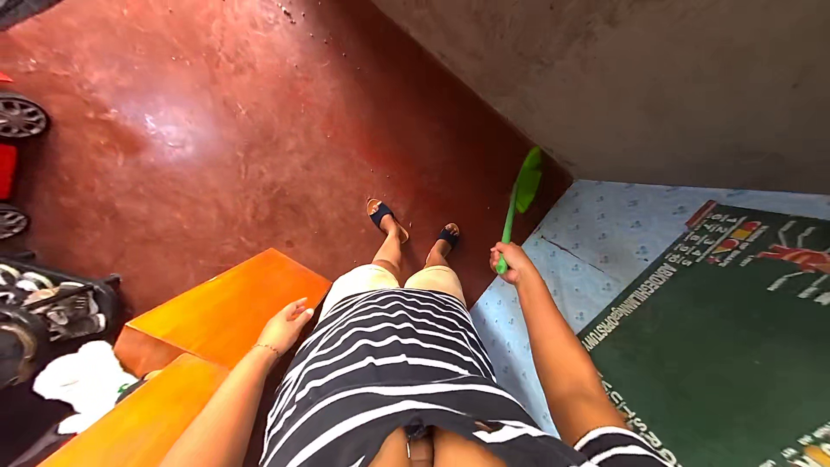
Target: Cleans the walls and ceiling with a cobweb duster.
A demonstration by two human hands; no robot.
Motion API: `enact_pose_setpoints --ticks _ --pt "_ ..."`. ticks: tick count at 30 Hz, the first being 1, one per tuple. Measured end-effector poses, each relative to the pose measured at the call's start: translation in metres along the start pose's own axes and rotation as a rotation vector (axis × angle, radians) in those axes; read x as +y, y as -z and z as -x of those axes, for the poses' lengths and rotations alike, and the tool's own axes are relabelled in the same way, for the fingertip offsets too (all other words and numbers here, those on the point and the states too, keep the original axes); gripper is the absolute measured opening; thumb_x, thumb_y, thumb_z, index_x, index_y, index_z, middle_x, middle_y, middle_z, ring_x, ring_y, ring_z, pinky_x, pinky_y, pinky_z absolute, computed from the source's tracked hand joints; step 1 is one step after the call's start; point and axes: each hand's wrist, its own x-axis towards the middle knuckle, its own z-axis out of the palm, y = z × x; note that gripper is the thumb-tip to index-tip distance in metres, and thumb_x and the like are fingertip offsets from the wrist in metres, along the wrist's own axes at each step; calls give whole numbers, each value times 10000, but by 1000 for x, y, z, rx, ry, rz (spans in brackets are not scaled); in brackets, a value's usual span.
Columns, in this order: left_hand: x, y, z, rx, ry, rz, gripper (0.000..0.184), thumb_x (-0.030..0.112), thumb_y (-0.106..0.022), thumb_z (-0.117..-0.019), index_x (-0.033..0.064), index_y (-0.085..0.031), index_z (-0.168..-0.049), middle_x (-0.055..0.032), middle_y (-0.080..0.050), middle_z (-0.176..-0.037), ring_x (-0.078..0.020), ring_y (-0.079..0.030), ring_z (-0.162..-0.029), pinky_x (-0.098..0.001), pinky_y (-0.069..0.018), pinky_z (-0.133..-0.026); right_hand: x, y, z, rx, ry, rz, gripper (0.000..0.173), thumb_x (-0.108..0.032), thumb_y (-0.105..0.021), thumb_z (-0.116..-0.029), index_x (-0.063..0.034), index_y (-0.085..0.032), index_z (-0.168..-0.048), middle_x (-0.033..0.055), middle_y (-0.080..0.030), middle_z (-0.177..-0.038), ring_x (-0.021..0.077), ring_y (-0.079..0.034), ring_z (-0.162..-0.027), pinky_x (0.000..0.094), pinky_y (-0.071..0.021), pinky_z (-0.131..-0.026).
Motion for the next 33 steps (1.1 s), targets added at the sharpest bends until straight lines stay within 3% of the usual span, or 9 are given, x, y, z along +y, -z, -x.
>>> enact_pose_setpoints --ticks 4,8,10,13,16,20,25,29,33 --pt "25 4 -16 -28 -29 -37 510 294 -473 -1102 55 -410 -1549 -222 -509 -1504 -364 -511 -1381 -535 -378 -1157 12 95 54 -136 124 -180 304 -60 -318 -1058 -112 -378 -1351 -68 -417 -634 -13 -391 -412 128 -354 -366" --pt "36 10 -20 -35 -25 -28 491 279 -482 -1103 51 -431 -1534 -213 -536 -1483 -368 -520 -1371 -551 -370 -1151 56 118 128 42 168 -47 512 -8 -342 -1019 -82 -264 -1519 -58 -424 -641 4 -407 -415 159 -369 -365" --pt "30 11 -18 2 1 8 480 273 -486 -1102 48 -445 -1524 -209 -551 -1470 -368 -532 -1361 -557 -374 -1147 81 109 142 166 145 -68 457 11 -368 -1029 -76 -311 -1473 -41 -443 -643 20 -434 -423 172 -400 -377" --pt "8 7 -20 17 46 39 481 292 -485 -1101 52 -457 -1517 -204 -555 -1465 -367 -538 -1353 -561 -382 -1140 95 89 106 205 28 -145 196 -28 -396 -1070 -111 -362 -1245 -40 -409 -631 35 -423 -422 184 -410 -391" --pt "-15 -4 -8 7 77 89 490 293 -471 -1103 58 -438 -1532 -213 -535 -1483 -362 -525 -1366 -542 -381 -1145 52 43 35 164 7 -126 97 -14 -437 -1018 -85 -448 -953 -35 -456 -577 36 -449 -430 183 -437 -424" --pt "-45 -21 15 12 113 138 505 287 -482 -1098 50 -423 -1541 -222 -546 -1469 -349 -532 -1363 -523 -387 -1150 -19 -92 -10 20 31 -6 97 -3 -489 -979 -62 -466 -1051 15 -474 -756 69 -461 -537 212 -459 -500" --pt "-58 -22 27 -36 162 89 516 289 -496 -1096 49 -417 -1545 -226 -525 -1489 -356 -499 -1396 -530 -355 -1174 -74 -206 -35 -361 116 165 41 -40 -445 -1017 -71 -458 -1040 -35 -425 -643 39 -425 -457 180 -416 -440" --pt "-46 0 26 11 148 158 496 280 -484 -1100 55 -428 -1538 -216 -533 -1481 -339 -531 -1364 -504 -389 -1155 -97 -182 -25 -430 272 266 565 -76 -442 -1051 -197 -278 -1579 0 -487 -832 33 -390 -488 175 -356 -419" --pt "-38 27 3 15 123 163 484 282 -457 -1108 55 -431 -1534 -222 -537 -1472 -348 -563 -1315 -509 -415 -1116 -7 -79 18 -164 368 662 721 -89 -557 -1018 -201 -206 -1638 114 -606 -876 153 -501 -491 325 -473 -435"
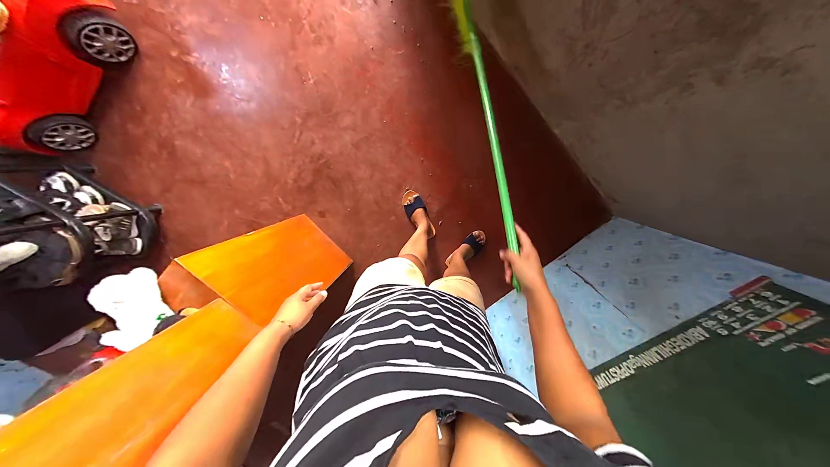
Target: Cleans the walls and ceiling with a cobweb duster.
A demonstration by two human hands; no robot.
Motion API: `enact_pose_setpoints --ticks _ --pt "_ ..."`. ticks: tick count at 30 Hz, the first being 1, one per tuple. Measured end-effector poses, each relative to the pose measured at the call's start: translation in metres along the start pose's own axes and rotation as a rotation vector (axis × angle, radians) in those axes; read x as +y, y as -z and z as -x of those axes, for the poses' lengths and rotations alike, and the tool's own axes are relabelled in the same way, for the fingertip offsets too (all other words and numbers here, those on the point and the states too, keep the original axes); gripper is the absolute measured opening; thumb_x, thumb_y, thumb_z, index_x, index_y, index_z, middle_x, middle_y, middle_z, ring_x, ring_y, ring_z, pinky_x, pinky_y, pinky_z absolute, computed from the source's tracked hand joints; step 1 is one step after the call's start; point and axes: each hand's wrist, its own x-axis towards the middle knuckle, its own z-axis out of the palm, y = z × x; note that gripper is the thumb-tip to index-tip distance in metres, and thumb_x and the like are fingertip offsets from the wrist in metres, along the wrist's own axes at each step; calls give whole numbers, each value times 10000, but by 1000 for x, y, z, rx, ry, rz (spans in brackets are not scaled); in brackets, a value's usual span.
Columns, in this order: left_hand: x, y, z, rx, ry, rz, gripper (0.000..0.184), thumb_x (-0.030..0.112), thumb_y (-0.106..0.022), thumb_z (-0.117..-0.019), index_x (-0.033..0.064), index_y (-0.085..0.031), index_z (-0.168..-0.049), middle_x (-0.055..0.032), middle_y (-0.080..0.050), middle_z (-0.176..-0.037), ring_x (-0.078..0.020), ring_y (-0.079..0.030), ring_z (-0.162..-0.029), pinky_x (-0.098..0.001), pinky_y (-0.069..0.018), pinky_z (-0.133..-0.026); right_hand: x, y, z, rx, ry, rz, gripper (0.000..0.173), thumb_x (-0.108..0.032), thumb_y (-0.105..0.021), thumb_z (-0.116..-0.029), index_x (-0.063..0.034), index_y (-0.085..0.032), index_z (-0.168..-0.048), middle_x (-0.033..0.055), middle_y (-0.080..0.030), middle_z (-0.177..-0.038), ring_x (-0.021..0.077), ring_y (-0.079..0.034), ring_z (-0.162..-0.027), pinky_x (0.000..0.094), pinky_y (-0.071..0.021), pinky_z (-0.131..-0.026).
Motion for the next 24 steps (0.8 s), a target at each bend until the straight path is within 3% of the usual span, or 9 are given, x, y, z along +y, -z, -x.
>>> enact_pose_setpoints --ticks 3,7,8,10,12,14,15,19,24 --pt "14 12 -19 -49 -7 -62 482 286 -453 -1109 41 -440 -1525 -225 -537 -1470 -358 -562 -1316 -524 -409 -1120 90 -6 117 92 -267 -40 712 -24 -505 -1001 -44 -128 -1605 98 -566 -820 132 -548 -516 312 -518 -488" --pt "45 28 -36 -71 -36 -119 481 278 -465 -1108 33 -444 -1521 -228 -552 -1455 -376 -555 -1321 -547 -396 -1123 119 -29 241 76 -776 -211 680 18 -447 -1047 -103 -95 -1616 129 -557 -996 159 -546 -696 337 -505 -686" --pt "52 33 -39 -68 -55 -122 475 276 -467 -1108 39 -450 -1518 -225 -556 -1452 -373 -561 -1316 -548 -401 -1120 145 -31 257 69 -757 -335 663 29 -438 -1044 -88 -109 -1608 139 -547 -992 164 -534 -708 336 -492 -692" --pt "60 44 -45 -58 -96 -130 465 291 -463 -1109 56 -465 -1510 -212 -567 -1444 -364 -584 -1290 -552 -426 -1101 215 -44 264 128 -570 -560 478 2 -427 -1031 12 -240 -1470 81 -522 -777 107 -509 -535 271 -467 -484" --pt "65 57 -45 -49 -122 -141 463 298 -449 -1113 68 -463 -1514 -208 -564 -1450 -365 -587 -1286 -560 -429 -1089 194 -49 219 189 -799 -570 79 -41 -416 -1051 -64 -432 -1125 -18 -426 -629 77 -418 -446 248 -415 -421" --pt "64 74 -45 -28 -126 -142 471 312 -446 -1113 75 -460 -1519 -208 -561 -1455 -368 -580 -1299 -563 -430 -1096 173 -49 154 140 -873 -664 223 -63 -415 -1025 -115 -478 -818 -42 -421 -541 57 -391 -413 216 -375 -398" --pt "62 81 -44 -8 -120 -135 474 316 -446 -1113 73 -459 -1519 -214 -563 -1450 -373 -581 -1294 -564 -431 -1092 160 -51 121 111 -836 -780 274 -63 -397 -1012 -133 -477 -759 -52 -429 -515 38 -395 -401 189 -368 -390" --pt "39 99 -35 104 -61 -16 463 278 -455 -1111 38 -458 -1507 -246 -574 -1412 -382 -602 -1231 -548 -445 -1051 46 -68 30 33 -644 -993 262 -42 -371 -1013 -136 -462 -786 -54 -444 -533 20 -436 -424 148 -398 -424" --pt "-2 80 -39 36 20 125 488 288 -437 -1110 42 -423 -1532 -247 -550 -1437 -372 -590 -1260 -528 -454 -1060 -113 -79 -6 -122 -581 -917 158 -88 -405 -1038 -69 -499 -912 -31 -441 -558 17 -442 -418 125 -397 -409"
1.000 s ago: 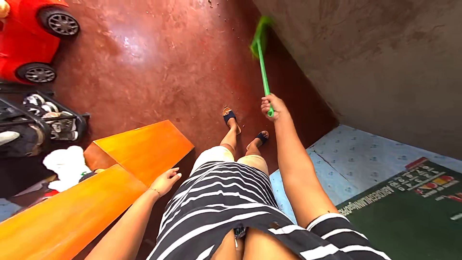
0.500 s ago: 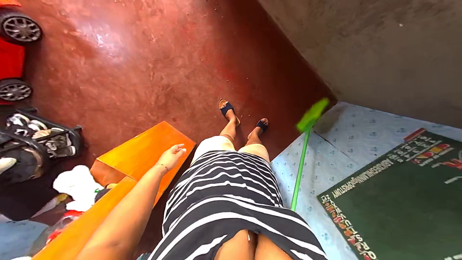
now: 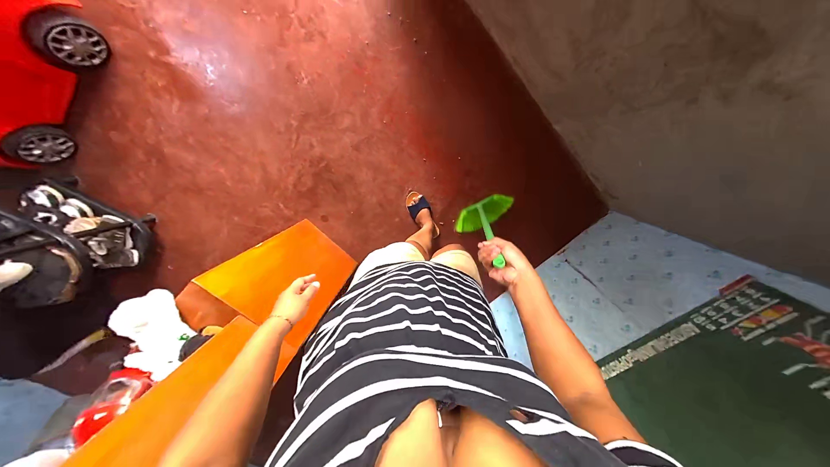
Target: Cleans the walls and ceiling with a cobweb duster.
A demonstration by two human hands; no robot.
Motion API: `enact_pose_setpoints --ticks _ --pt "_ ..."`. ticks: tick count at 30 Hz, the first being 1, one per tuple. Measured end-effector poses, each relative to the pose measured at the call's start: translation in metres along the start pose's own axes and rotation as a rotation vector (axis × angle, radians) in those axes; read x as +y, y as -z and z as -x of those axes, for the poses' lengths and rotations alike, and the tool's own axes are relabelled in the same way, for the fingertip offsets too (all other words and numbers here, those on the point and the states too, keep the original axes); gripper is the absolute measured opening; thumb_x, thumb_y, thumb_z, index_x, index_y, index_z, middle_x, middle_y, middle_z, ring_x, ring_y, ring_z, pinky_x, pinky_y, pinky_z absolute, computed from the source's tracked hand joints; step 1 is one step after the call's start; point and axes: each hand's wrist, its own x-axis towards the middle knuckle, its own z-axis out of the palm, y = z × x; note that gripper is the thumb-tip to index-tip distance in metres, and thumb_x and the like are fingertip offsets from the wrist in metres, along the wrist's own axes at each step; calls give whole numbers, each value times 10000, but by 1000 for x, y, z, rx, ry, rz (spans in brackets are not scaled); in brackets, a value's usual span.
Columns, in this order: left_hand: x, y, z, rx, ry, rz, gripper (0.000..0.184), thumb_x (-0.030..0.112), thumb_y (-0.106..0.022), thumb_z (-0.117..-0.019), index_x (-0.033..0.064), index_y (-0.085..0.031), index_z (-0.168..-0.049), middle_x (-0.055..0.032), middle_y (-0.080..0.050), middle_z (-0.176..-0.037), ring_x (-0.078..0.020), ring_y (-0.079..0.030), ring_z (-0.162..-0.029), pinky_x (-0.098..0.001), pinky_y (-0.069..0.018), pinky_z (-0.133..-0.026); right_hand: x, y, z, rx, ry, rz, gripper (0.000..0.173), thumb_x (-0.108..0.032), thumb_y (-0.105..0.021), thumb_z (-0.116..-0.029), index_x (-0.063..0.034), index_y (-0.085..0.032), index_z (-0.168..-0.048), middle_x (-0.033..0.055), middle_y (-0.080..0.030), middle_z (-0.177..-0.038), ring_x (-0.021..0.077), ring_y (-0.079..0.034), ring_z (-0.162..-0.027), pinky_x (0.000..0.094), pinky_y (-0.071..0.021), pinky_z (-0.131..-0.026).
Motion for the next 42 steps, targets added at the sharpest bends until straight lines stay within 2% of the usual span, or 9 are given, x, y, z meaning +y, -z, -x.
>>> enact_pose_setpoints --ticks 7,11,14,20,23,26,32,38,42 --pt "4 -26 10 -111 -54 33 509 310 -456 -1105 65 -412 -1548 -215 -524 -1493 -350 -514 -1384 -533 -374 -1166 -78 -117 -62 -111 134 445 135 -136 -398 -1075 -135 -464 -958 -73 -403 -591 -5 -384 -418 132 -363 -397" --pt "1 -16 11 51 -35 325 469 282 -447 -1109 53 -453 -1519 -234 -533 -1467 -372 -571 -1302 -529 -438 -1102 -139 -53 -49 -82 327 887 501 -95 -391 -1055 -180 -296 -1539 -61 -434 -657 11 -379 -427 175 -367 -391" --pt "-19 -25 16 182 84 507 458 279 -441 -1113 46 -463 -1508 -243 -526 -1470 -388 -579 -1288 -549 -447 -1085 -141 5 32 145 360 1154 624 -24 -440 -1026 -74 -177 -1589 12 -483 -723 68 -427 -447 239 -418 -409" --pt "-11 -127 49 140 371 636 479 268 -436 -1113 -10 -453 -1503 -288 -495 -1490 -444 -532 -1338 -582 -401 -1122 -159 -16 184 429 85 836 220 0 -324 -1075 -39 -468 -1237 -41 -440 -661 17 -393 -462 168 -360 -434" --pt "56 -199 69 69 418 813 483 237 -442 -1112 -49 -430 -1501 -315 -477 -1489 -454 -521 -1340 -581 -401 -1119 -269 -36 135 301 78 421 338 -154 -317 -1045 -97 -556 -812 -28 -569 -588 30 -544 -471 152 -460 -434" --pt "134 -253 99 -74 270 916 475 208 -440 -1113 -49 -413 -1511 -292 -488 -1496 -409 -499 -1384 -533 -372 -1166 -344 -106 59 92 86 501 372 -198 -306 -1065 -124 -538 -784 1 -592 -648 110 -618 -591 242 -572 -611" --pt "209 -330 155 10 403 1176 450 163 -442 -1109 -56 -429 -1501 -300 -504 -1479 -406 -494 -1389 -510 -351 -1173 -355 -342 -21 -238 -26 654 411 -157 -318 -1034 -95 -543 -695 -1 -552 -544 50 -532 -432 156 -457 -417" --pt "238 -390 188 62 651 1419 507 251 -444 -1113 30 -367 -1562 -307 -494 -1475 -457 -562 -1284 -597 -456 -1035 -352 -461 -92 -189 333 1284 170 -99 -405 -1034 -143 -479 -888 -79 -435 -571 -28 -400 -398 104 -363 -379" --pt "269 -425 197 105 699 1607 498 244 -442 -1114 42 -367 -1563 -295 -481 -1490 -444 -548 -1299 -588 -454 -1033 -310 -435 -74 158 889 2179 552 -108 -605 -957 36 -406 -1452 239 -650 -1088 314 -681 -822 504 -577 -754"
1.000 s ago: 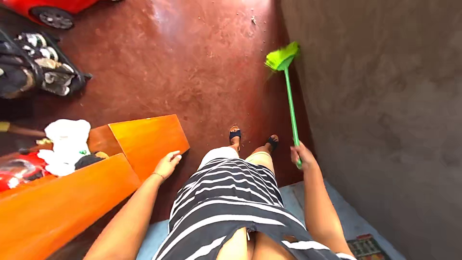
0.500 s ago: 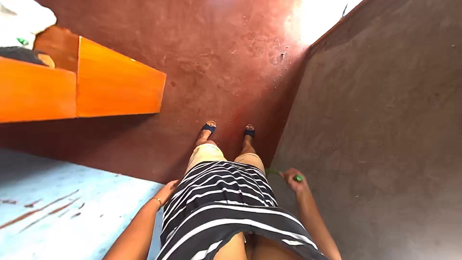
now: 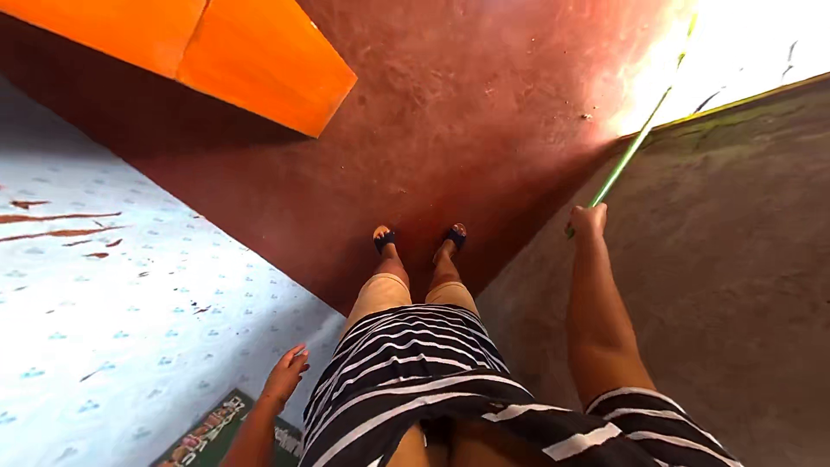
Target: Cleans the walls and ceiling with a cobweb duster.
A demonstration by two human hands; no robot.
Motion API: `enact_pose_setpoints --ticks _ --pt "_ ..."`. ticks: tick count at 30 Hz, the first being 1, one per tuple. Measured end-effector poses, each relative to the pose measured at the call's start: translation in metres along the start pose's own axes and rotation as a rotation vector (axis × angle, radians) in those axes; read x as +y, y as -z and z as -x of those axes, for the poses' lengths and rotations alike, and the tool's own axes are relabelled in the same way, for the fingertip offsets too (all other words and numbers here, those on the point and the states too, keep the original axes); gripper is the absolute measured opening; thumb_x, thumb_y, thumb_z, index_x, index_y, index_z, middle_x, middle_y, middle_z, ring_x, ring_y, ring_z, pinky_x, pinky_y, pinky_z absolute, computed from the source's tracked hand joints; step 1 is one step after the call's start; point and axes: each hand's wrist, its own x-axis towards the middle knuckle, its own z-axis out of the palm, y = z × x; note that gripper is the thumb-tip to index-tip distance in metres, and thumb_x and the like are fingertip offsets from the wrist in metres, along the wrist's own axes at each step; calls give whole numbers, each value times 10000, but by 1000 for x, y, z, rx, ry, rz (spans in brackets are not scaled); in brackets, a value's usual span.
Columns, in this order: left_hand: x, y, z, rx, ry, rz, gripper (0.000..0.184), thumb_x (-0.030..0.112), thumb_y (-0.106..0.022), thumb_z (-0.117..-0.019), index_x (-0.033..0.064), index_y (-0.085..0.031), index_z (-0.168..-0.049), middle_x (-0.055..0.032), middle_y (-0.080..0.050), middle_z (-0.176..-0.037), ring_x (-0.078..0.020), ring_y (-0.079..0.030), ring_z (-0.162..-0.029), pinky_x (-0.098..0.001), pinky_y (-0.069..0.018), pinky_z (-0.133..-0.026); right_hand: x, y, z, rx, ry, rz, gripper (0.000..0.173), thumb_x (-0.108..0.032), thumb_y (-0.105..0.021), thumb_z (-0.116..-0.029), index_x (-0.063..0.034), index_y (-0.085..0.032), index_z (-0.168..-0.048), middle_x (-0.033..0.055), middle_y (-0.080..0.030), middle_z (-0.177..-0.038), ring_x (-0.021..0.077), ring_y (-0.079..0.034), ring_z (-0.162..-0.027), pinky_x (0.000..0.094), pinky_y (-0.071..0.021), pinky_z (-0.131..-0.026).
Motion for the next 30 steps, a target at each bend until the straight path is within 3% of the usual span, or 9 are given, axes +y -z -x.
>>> enact_pose_setpoints --ticks 1,3,8,12,15,20,22,26,30 --pt "-10 -7 1 -28 14 -5 502 242 -437 -1116 35 -358 -1566 -299 -478 -1492 -448 -541 -1307 -589 -446 -1042 6 -7 20 -2 57 -32 535 -124 -593 -987 33 -391 -1457 230 -642 -1047 299 -674 -777 486 -582 -718" --pt "-26 -22 -2 -89 12 -49 500 229 -430 -1118 23 -353 -1568 -312 -493 -1473 -461 -543 -1304 -589 -440 -1057 24 -25 64 -181 138 -404 261 -182 -491 -1082 -79 -434 -1315 17 -516 -802 108 -551 -575 292 -548 -554" --pt "-65 -50 -12 -143 -63 55 499 246 -439 -1115 32 -370 -1560 -293 -523 -1452 -435 -560 -1297 -573 -457 -1049 48 -63 205 -974 -34 -580 136 -123 -366 -1100 -114 -429 -1220 54 -651 -946 208 -689 -890 408 -595 -834" --pt "-108 -55 -26 -119 -158 150 523 268 -438 -1111 27 -356 -1568 -271 -517 -1471 -393 -562 -1307 -534 -459 -1071 95 -67 300 -1681 -234 -659 133 -264 -707 -970 -240 -651 -1088 -10 -709 -1010 158 -704 -982 363 -602 -889" --pt "-154 -63 -31 -58 -147 274 512 256 -431 -1111 28 -365 -1564 -272 -504 -1483 -384 -567 -1303 -518 -465 -1065 129 -63 318 -2026 -470 -637 208 -224 -658 -997 -197 -643 -1203 -15 -701 -1008 135 -712 -963 331 -605 -891" --pt "-245 -98 -31 -76 -6 335 506 280 -413 -1119 25 -377 -1555 -281 -509 -1473 -419 -557 -1308 -565 -459 -1068 138 -124 350 -1854 -599 -191 99 -246 -538 -992 -176 -580 -1049 -53 -593 -772 21 -597 -613 157 -531 -563" --pt "-276 -117 -22 -108 59 311 508 280 -430 -1118 15 -383 -1548 -292 -509 -1470 -439 -558 -1302 -574 -456 -1067 142 -186 381 -1654 -628 -67 164 -133 -381 -1043 -108 -526 -970 -26 -543 -706 24 -544 -550 141 -488 -515" --pt "-313 -136 6 -155 145 246 515 277 -467 -1108 -8 -404 -1533 -295 -510 -1473 -431 -527 -1351 -548 -416 -1132 171 -323 420 -1412 -784 39 106 -62 -406 -1030 -55 -487 -961 -5 -456 -636 26 -430 -419 135 -407 -390" --pt "-301 -134 37 5 204 420 486 276 -444 -1115 34 -415 -1535 -282 -536 -1445 -430 -577 -1278 -577 -470 -1038 150 -352 359 -1161 -735 -134 81 -74 -439 -1021 -54 -493 -964 12 -484 -661 48 -447 -437 161 -419 -392"
